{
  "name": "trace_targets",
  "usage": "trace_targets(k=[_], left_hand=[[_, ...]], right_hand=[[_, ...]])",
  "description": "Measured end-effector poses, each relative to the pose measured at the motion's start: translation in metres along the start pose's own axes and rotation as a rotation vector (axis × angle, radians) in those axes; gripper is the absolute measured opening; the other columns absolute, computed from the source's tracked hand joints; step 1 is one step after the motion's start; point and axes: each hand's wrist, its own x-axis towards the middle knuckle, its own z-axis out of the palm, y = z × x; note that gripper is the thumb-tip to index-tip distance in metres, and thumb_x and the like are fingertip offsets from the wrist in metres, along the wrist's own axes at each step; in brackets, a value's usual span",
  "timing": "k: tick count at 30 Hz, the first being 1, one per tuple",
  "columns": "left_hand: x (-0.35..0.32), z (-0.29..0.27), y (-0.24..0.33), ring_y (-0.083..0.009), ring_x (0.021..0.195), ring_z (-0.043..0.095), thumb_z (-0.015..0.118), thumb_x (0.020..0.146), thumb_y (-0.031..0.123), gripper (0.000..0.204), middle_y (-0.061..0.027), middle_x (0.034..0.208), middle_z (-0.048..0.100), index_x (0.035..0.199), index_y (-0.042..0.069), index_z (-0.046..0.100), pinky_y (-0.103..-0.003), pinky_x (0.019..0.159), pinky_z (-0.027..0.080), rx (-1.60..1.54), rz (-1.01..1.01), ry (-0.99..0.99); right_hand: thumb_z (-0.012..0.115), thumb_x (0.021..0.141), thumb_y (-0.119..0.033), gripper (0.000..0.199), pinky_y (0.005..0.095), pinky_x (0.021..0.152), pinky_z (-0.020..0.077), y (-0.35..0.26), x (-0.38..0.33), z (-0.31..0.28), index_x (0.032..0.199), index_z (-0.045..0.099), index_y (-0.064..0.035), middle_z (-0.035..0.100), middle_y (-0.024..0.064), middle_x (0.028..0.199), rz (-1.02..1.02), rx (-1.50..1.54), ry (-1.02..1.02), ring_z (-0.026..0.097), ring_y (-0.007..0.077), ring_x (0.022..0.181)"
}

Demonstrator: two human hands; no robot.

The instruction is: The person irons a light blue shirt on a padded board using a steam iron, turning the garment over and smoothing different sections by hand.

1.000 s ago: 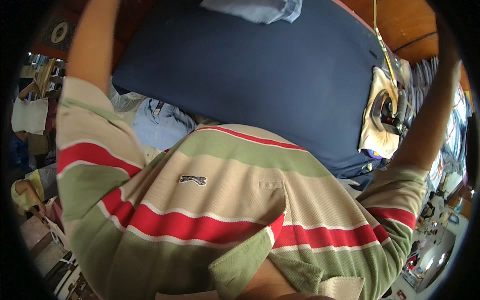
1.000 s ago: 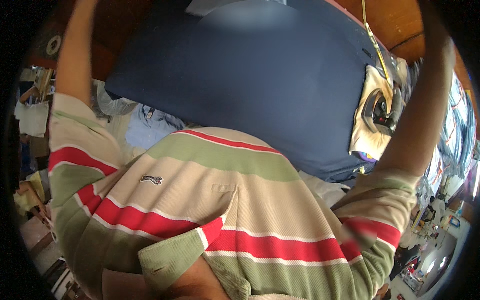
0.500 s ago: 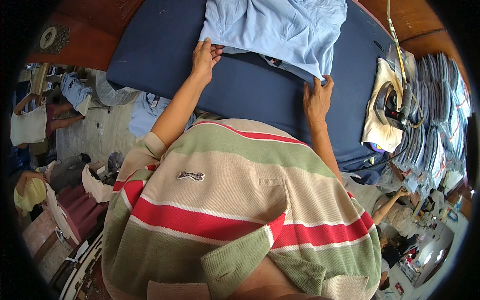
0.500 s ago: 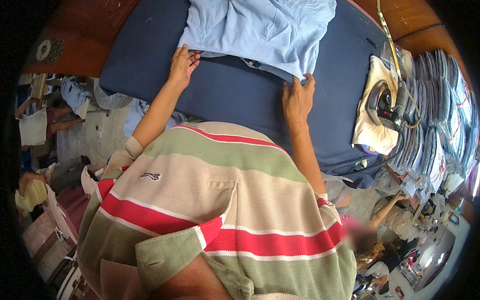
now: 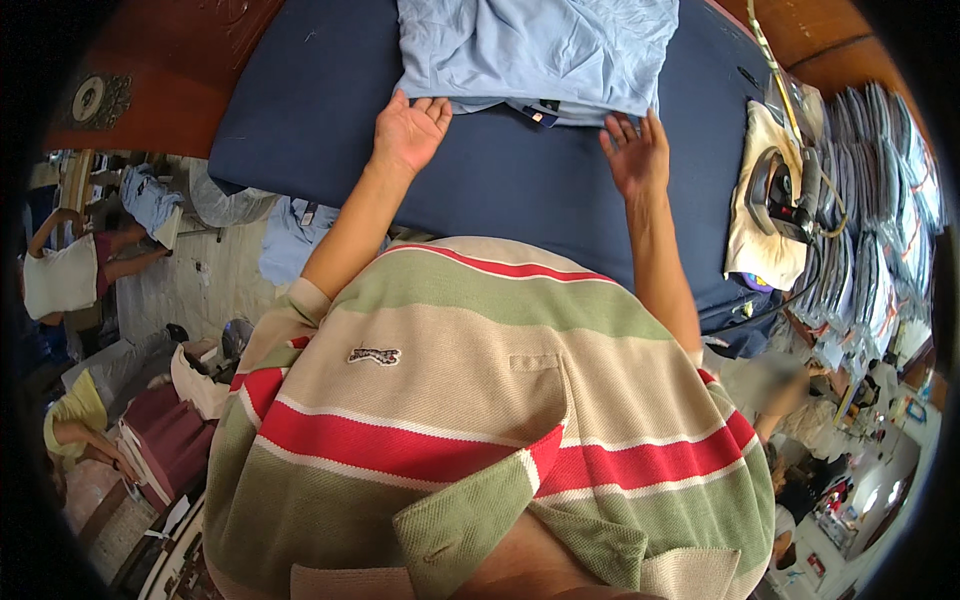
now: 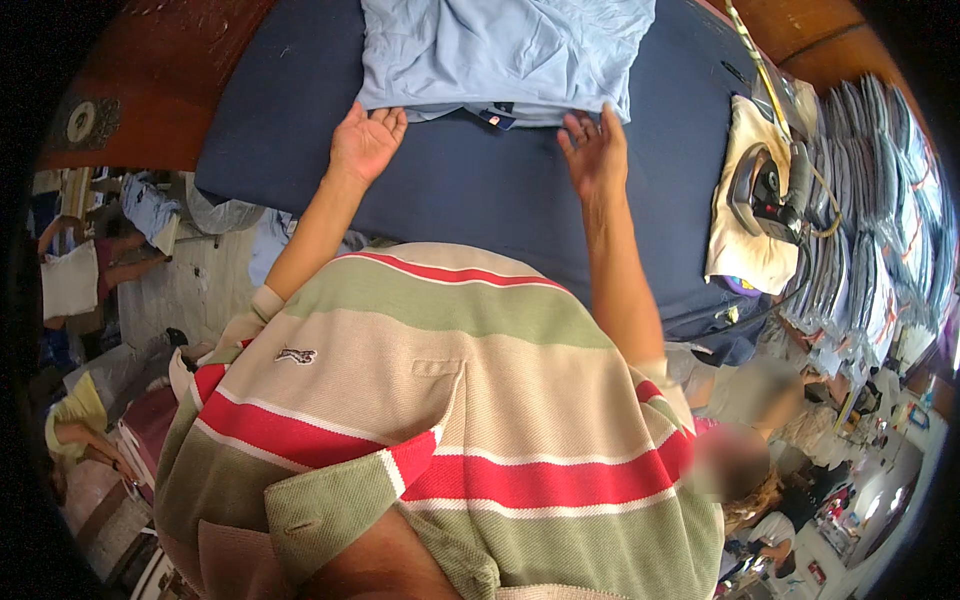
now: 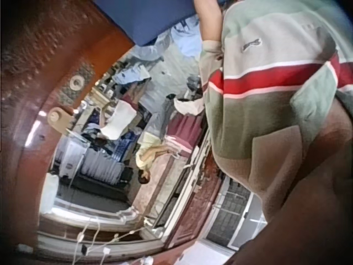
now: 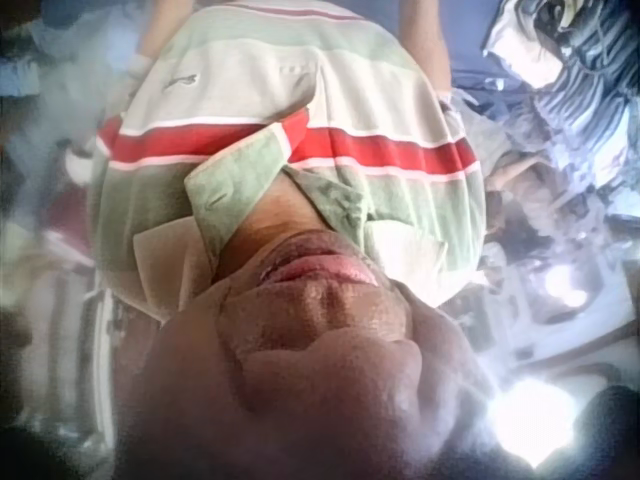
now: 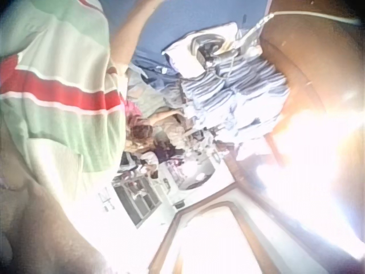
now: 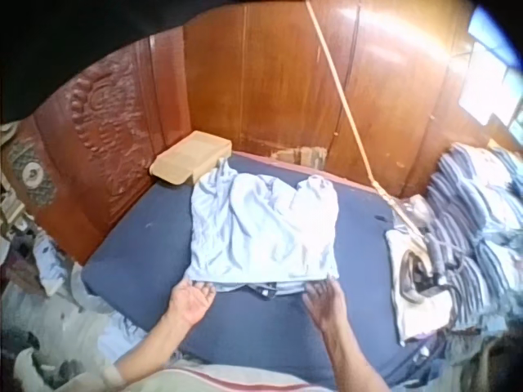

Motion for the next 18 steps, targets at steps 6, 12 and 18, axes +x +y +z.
trace_targets(k=[6, 12, 18], left_hand=[[0.061, 0.109, 0.048, -0.0234, 0.086, 0.054, 0.045, 0.089, 0.031, 0.029, -0.0091, 0.093, 0.060, 0.100, 0.006, 0.056, -0.038, 0.079, 0.043, -0.114, 0.117, -0.219], [0.041, 0.096, 0.073, -0.0266, 0.114, 0.042, 0.028, 0.095, 0.030, 0.038, -0.0112, 0.121, 0.048, 0.115, 0.004, 0.047, -0.045, 0.100, 0.030, -0.143, -0.173, -0.841], [0.007, -0.032, 0.006, -0.0215, 0.112, 0.044, 0.029, 0.096, 0.028, 0.031, -0.0050, 0.120, 0.048, 0.114, 0.008, 0.045, -0.041, 0.095, 0.035, -0.106, -0.311, -0.072]], right_hand=[[0.045, 0.090, -0.028, 0.032, 0.0432, 0.093, 0.0357, -0.074, 0.062, 0.061, 0.114, 0.050, -0.0073, 0.051, 0.0088, 0.115, -0.344, 0.435, -0.231, 0.048, 0.0260, 0.106], [0.045, 0.089, -0.020, 0.022, 0.0389, 0.083, 0.0424, -0.073, 0.009, 0.071, 0.100, 0.058, -0.0068, 0.062, 0.0097, 0.095, -0.408, 0.635, -0.319, 0.055, 0.0250, 0.096], [0.034, 0.096, -0.021, 0.039, 0.0410, 0.096, 0.0403, 0.045, -0.021, -0.031, 0.131, 0.028, -0.0040, 0.038, 0.0152, 0.131, 0.031, 0.504, 0.223, 0.040, 0.0301, 0.120]])
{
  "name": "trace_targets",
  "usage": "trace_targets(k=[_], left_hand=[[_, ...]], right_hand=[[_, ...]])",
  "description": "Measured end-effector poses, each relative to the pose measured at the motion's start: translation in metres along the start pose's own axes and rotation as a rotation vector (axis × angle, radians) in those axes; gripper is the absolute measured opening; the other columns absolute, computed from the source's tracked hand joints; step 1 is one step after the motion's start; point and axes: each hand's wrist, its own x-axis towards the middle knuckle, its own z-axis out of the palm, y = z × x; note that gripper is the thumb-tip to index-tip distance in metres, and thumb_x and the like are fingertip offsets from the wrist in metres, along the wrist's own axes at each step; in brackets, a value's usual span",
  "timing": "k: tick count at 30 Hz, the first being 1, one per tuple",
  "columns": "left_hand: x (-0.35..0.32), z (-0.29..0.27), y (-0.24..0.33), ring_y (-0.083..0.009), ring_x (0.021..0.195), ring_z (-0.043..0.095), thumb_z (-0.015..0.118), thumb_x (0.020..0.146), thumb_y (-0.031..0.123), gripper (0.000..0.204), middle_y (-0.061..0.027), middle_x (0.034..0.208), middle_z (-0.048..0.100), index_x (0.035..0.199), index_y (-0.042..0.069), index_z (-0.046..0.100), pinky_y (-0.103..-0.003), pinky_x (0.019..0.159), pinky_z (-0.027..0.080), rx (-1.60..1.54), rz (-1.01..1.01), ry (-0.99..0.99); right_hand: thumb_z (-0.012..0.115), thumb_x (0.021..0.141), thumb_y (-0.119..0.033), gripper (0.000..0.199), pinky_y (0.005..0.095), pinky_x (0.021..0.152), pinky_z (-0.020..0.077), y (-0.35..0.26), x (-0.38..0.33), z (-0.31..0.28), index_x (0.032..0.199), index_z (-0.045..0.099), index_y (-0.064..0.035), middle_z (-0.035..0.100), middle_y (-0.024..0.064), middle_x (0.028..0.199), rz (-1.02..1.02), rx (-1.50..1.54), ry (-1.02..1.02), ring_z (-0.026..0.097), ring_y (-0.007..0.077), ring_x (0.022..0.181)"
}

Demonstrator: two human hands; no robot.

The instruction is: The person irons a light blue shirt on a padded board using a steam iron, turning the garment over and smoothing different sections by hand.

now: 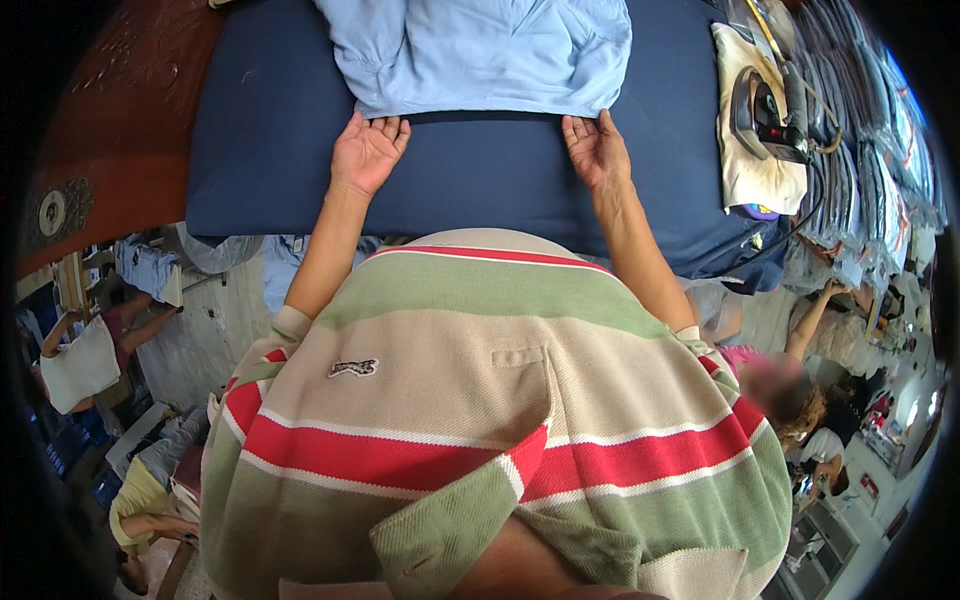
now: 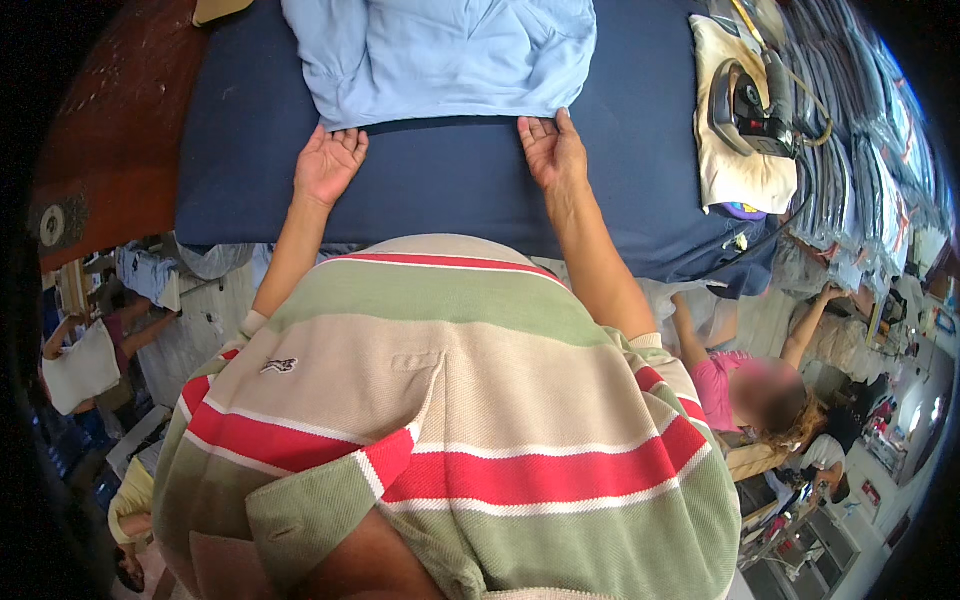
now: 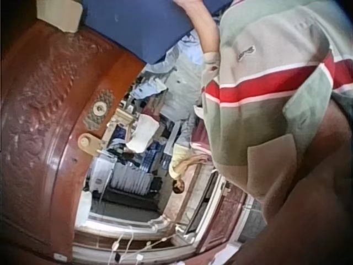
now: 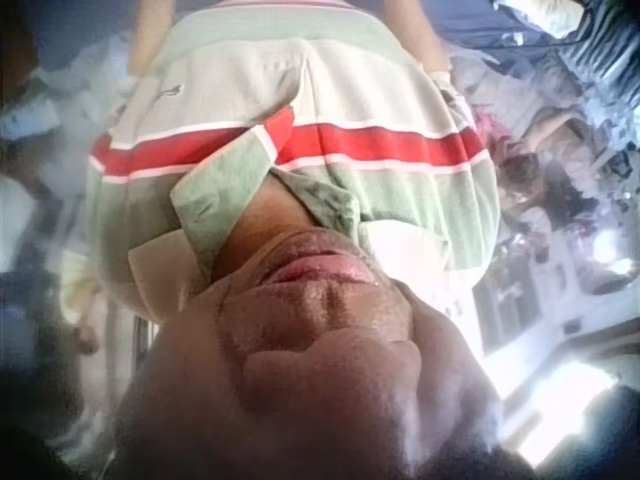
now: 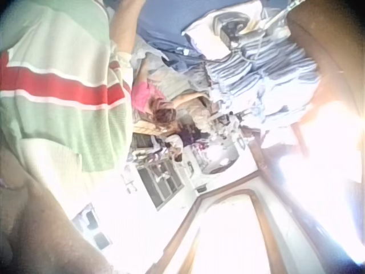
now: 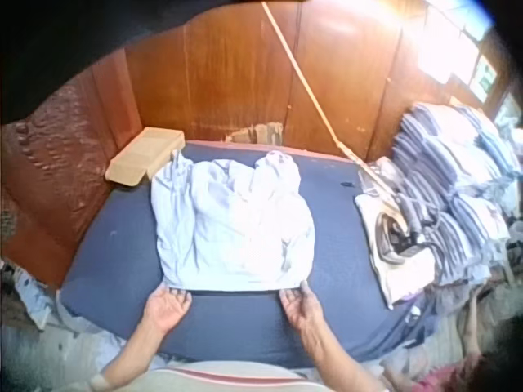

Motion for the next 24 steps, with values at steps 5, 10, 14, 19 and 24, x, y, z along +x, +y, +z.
trace_targets(k=[5, 10, 14, 19, 24], left_hand=[[0.000, 0.015, -0.006, -0.0211, 0.114, 0.043, 0.029, 0.096, 0.028, 0.031, -0.0052, 0.121, 0.048, 0.113, 0.007, 0.045, -0.039, 0.095, 0.034, 0.198, 0.086, 0.256], [-0.013, 0.021, -0.016, -0.0230, 0.120, 0.039, 0.034, 0.096, 0.025, 0.030, -0.0079, 0.125, 0.046, 0.117, 0.005, 0.044, -0.036, 0.095, 0.034, 0.344, 0.118, 0.487], [-0.014, 0.025, -0.015, -0.0240, 0.121, 0.039, 0.038, 0.094, 0.020, 0.029, -0.0100, 0.127, 0.044, 0.118, 0.003, 0.043, -0.035, 0.094, 0.035, 0.373, 0.131, 0.530], [-0.014, 0.021, -0.019, -0.0258, 0.120, 0.041, 0.043, 0.093, 0.015, 0.028, -0.0129, 0.127, 0.041, 0.116, 0.000, 0.042, -0.035, 0.091, 0.039, 0.361, 0.190, 0.546], [-0.018, 0.011, -0.024, -0.0254, 0.110, 0.050, 0.048, 0.091, 0.014, 0.026, -0.0129, 0.119, 0.047, 0.112, 0.000, 0.043, -0.032, 0.082, 0.045, 0.461, 0.319, 0.612]], right_hand=[[0.037, 0.095, -0.019, 0.039, 0.0419, 0.093, 0.0430, 0.003, -0.003, -0.006, 0.128, 0.029, 0.0008, 0.039, 0.0189, 0.129, -0.030, -0.036, 0.111, 0.044, 0.0321, 0.117], [0.049, 0.089, -0.019, 0.042, 0.0409, 0.081, 0.0501, -0.044, -0.021, -0.021, 0.123, 0.034, 0.0015, 0.052, 0.0191, 0.114, 0.134, -0.428, -0.007, 0.056, 0.0320, 0.101], [0.062, 0.078, -0.021, 0.042, 0.0338, 0.068, 0.0473, -0.199, 0.013, -0.035, 0.113, 0.052, 0.0005, 0.060, 0.0138, 0.098, -1.364, -1.607, 0.052, 0.060, 0.0253, 0.076], [0.056, 0.076, -0.053, 0.071, 0.0447, 0.089, 0.0412, -0.351, 0.048, -0.036, 0.130, 0.038, -0.0106, 0.051, 0.0200, 0.121, -1.334, -2.538, 0.895, 0.050, 0.0405, 0.108], [0.062, 0.068, -0.049, 0.067, 0.0435, 0.081, 0.0441, -0.399, 0.098, -0.032, 0.100, 0.056, 0.0095, 0.058, 0.0309, 0.098, -0.733, -2.494, 0.477, 0.055, 0.0414, 0.099]])
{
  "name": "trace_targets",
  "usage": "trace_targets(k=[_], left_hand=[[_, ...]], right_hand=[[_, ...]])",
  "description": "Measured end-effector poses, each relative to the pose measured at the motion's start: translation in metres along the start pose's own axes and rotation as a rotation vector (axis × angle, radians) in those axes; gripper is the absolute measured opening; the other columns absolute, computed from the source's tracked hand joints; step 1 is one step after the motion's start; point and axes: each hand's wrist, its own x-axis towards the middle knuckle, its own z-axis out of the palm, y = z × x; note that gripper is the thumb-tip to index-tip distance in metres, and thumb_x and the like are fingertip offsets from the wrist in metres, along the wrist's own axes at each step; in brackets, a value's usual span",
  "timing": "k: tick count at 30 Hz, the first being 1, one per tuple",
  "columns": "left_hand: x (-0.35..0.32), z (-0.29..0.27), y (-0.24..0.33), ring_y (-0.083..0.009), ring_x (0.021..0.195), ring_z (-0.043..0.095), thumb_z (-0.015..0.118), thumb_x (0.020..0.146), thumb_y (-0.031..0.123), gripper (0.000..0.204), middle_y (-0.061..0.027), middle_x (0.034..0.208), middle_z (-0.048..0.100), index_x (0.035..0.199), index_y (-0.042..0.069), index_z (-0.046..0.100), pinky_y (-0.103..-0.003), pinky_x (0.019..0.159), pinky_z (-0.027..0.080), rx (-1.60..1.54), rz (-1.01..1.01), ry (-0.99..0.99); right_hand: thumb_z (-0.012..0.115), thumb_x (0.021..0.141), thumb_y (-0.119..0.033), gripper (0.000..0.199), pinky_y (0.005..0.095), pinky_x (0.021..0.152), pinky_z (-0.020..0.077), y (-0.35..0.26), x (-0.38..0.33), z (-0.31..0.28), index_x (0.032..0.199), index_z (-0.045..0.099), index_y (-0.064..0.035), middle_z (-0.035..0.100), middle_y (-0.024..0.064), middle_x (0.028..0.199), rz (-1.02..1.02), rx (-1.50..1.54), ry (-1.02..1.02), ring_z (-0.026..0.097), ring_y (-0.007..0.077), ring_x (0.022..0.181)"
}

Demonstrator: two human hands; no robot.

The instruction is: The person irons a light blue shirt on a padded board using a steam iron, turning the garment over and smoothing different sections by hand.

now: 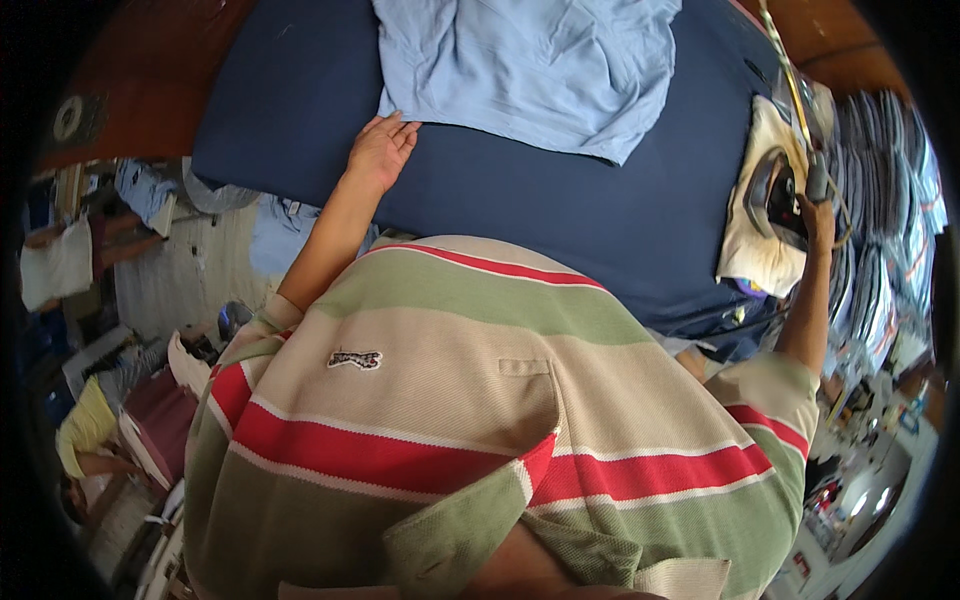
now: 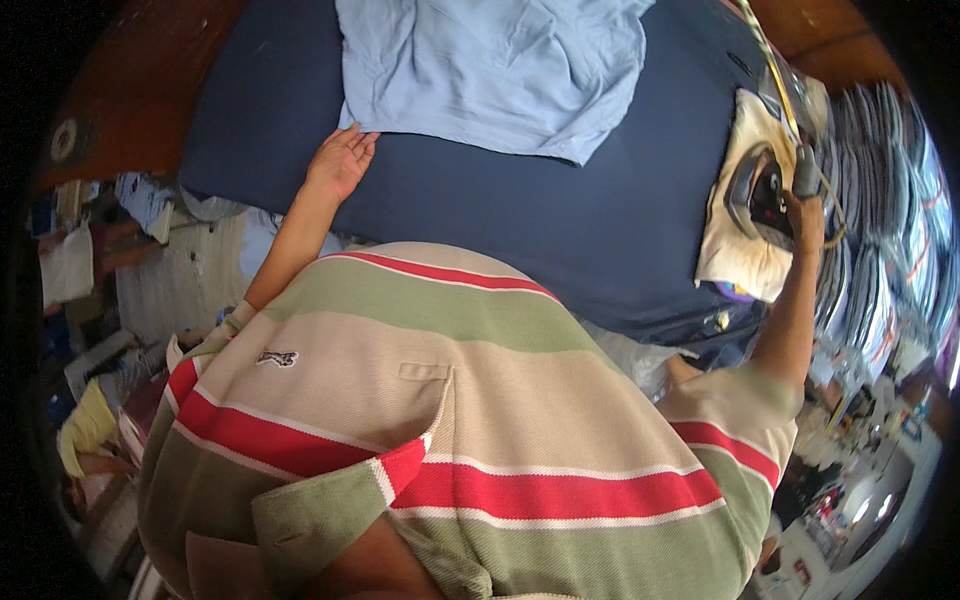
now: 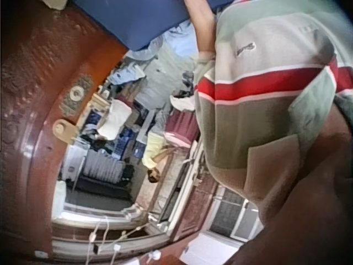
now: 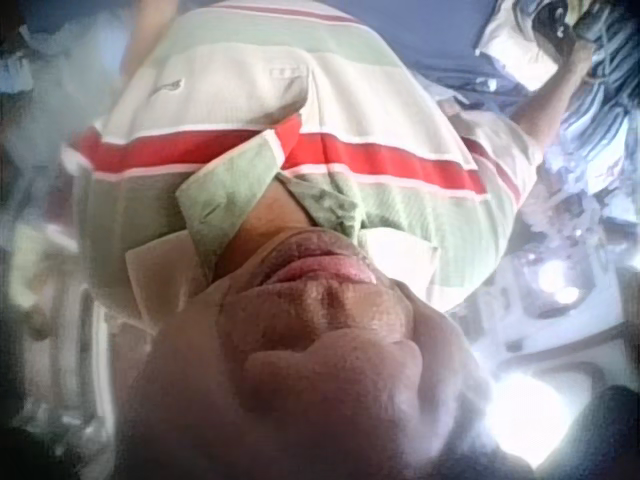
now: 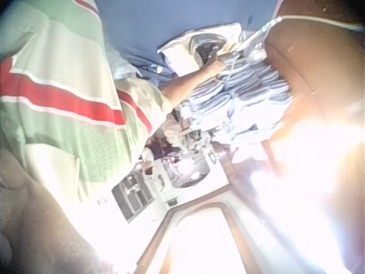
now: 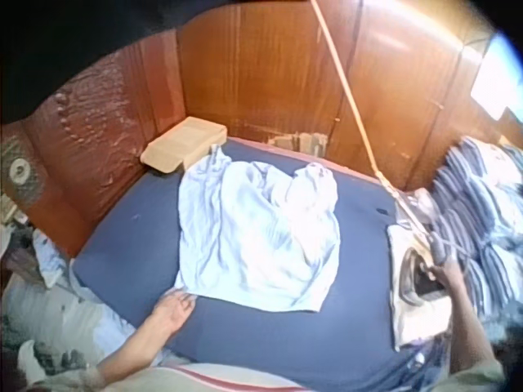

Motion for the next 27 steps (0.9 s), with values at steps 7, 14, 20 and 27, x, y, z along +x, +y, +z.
trace_targets(k=[7, 14, 20, 27], left_hand=[[-0.004, -0.005, 0.008, -0.0222, 0.101, 0.055, 0.052, 0.087, 0.017, 0.021, -0.0101, 0.107, 0.055, 0.103, 0.003, 0.051, -0.029, 0.076, 0.045, -0.117, -0.071, -0.053], [0.002, -0.001, 0.006, -0.0215, 0.093, 0.057, 0.054, 0.086, 0.013, 0.024, -0.0083, 0.101, 0.056, 0.107, 0.003, 0.048, -0.030, 0.076, 0.046, -0.224, -0.088, -0.050], [-0.008, 0.012, 0.003, -0.0219, 0.080, 0.060, 0.058, 0.083, 0.008, 0.045, -0.0118, 0.100, 0.056, 0.121, 0.009, 0.035, -0.031, 0.073, 0.047, 0.076, 0.186, 0.148], [-0.001, -0.004, 0.043, -0.0200, 0.089, 0.060, 0.062, 0.082, 0.017, 0.051, -0.0118, 0.103, 0.056, 0.124, 0.007, 0.037, -0.025, 0.068, 0.046, 0.442, 0.093, -0.046]], right_hand=[[0.065, 0.077, -0.037, 0.032, 0.0266, 0.047, 0.0423, 0.001, 0.041, -0.016, 0.088, 0.058, -0.0070, 0.055, 0.0039, 0.062, 0.170, 0.788, -0.305, 0.052, 0.0141, 0.049], [0.064, 0.072, -0.016, 0.032, 0.0276, 0.050, 0.0450, -0.017, 0.024, -0.010, 0.099, 0.053, -0.0046, 0.056, 0.0049, 0.071, 0.008, 0.866, -0.241, 0.054, 0.0152, 0.053], [0.065, 0.076, -0.027, 0.040, 0.0281, 0.061, 0.0443, -0.119, -0.063, -0.066, 0.104, 0.055, 0.0000, 0.057, 0.0084, 0.078, -0.291, 0.609, -0.007, 0.055, 0.0147, 0.069], [0.065, 0.077, -0.035, 0.050, 0.0327, 0.070, 0.0471, -0.272, -0.179, -0.098, 0.110, 0.055, 0.0024, 0.064, 0.0150, 0.087, -0.495, 0.653, -0.355, 0.061, 0.0211, 0.078]])
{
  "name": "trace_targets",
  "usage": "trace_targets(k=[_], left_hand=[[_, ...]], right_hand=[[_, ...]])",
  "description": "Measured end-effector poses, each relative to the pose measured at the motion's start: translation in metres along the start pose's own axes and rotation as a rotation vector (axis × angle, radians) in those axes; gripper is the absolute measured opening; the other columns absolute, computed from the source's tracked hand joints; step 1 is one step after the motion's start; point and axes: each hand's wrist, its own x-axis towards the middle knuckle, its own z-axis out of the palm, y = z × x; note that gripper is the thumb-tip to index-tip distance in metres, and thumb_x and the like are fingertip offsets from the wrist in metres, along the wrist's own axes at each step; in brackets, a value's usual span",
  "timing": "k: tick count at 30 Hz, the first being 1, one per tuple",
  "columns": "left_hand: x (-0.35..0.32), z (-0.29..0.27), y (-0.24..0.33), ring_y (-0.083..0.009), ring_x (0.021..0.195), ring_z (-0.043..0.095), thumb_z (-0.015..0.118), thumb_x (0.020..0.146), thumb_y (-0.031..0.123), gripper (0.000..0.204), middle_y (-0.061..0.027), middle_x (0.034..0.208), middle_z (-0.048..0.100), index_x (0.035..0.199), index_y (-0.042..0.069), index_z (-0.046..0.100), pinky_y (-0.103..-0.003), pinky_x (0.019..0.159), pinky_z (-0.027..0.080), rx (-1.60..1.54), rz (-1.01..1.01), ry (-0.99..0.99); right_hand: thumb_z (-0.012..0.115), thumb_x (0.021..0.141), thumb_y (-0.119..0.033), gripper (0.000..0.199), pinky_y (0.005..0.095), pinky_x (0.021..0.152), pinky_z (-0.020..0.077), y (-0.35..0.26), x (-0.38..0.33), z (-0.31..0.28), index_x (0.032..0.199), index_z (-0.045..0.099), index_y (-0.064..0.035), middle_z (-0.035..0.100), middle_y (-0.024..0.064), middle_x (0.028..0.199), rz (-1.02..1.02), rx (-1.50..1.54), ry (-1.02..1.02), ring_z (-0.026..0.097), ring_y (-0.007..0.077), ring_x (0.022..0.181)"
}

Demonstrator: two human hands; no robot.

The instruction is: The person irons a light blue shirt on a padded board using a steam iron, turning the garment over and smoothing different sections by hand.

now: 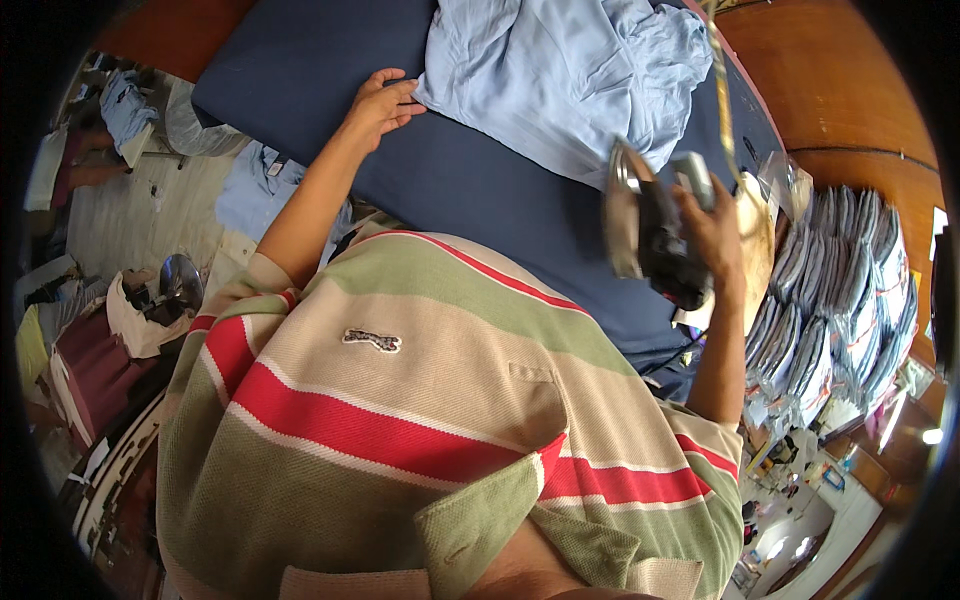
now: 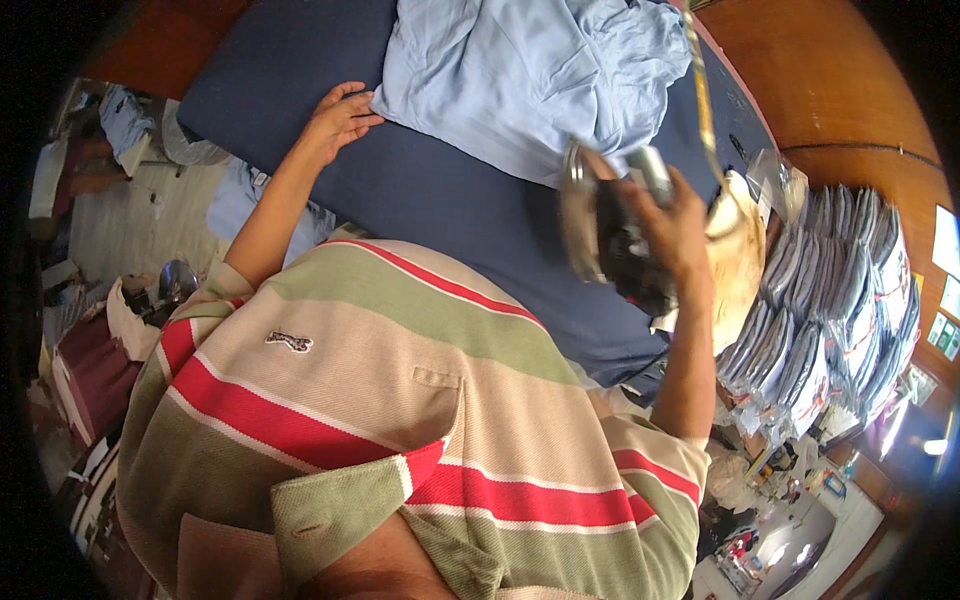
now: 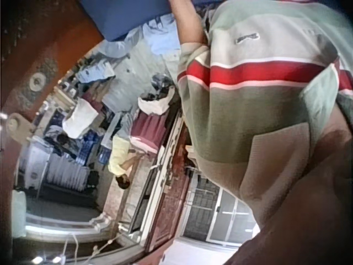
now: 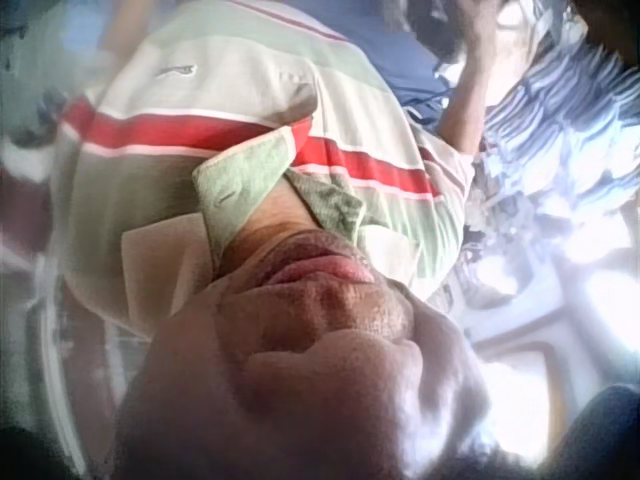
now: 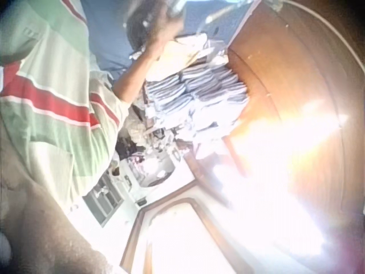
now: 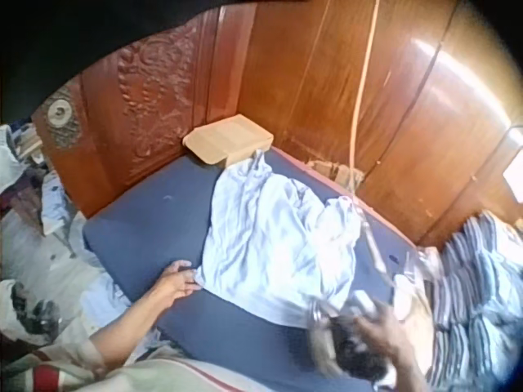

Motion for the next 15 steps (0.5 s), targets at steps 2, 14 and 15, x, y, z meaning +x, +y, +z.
trace_targets(k=[2, 14, 15], left_hand=[[0.009, -0.008, 0.004, -0.0191, 0.088, 0.061, 0.062, 0.082, 0.018, 0.050, -0.0118, 0.100, 0.058, 0.125, 0.006, 0.037, -0.024, 0.067, 0.046, 0.102, -0.013, -0.044], [0.016, -0.009, -0.006, -0.0116, 0.069, 0.063, 0.067, 0.075, 0.012, 0.045, -0.0092, 0.084, 0.062, 0.114, 0.002, 0.047, -0.022, 0.054, 0.045, 0.419, 0.216, 0.015], [0.018, -0.011, -0.007, -0.0114, 0.067, 0.063, 0.067, 0.075, 0.012, 0.044, -0.0084, 0.082, 0.063, 0.113, 0.002, 0.048, -0.022, 0.053, 0.045, 0.473, 0.246, 0.044]], right_hand=[[0.065, 0.077, -0.036, 0.051, 0.0339, 0.069, 0.0478, -0.043, -0.001, 0.025, 0.110, 0.056, 0.0025, 0.064, 0.0178, 0.083, -0.019, 0.001, -0.170, 0.063, 0.0237, 0.076], [0.056, 0.079, -0.045, 0.046, 0.0417, 0.068, 0.0490, -0.089, 0.023, 0.104, 0.092, 0.059, -0.0012, 0.063, 0.0218, 0.075, -0.202, -0.326, -0.261, 0.062, 0.0368, 0.074], [0.056, 0.079, -0.044, 0.045, 0.0419, 0.068, 0.0490, -0.091, 0.024, 0.107, 0.092, 0.059, -0.0012, 0.063, 0.0220, 0.075, -0.212, -0.335, -0.259, 0.062, 0.0370, 0.074]])
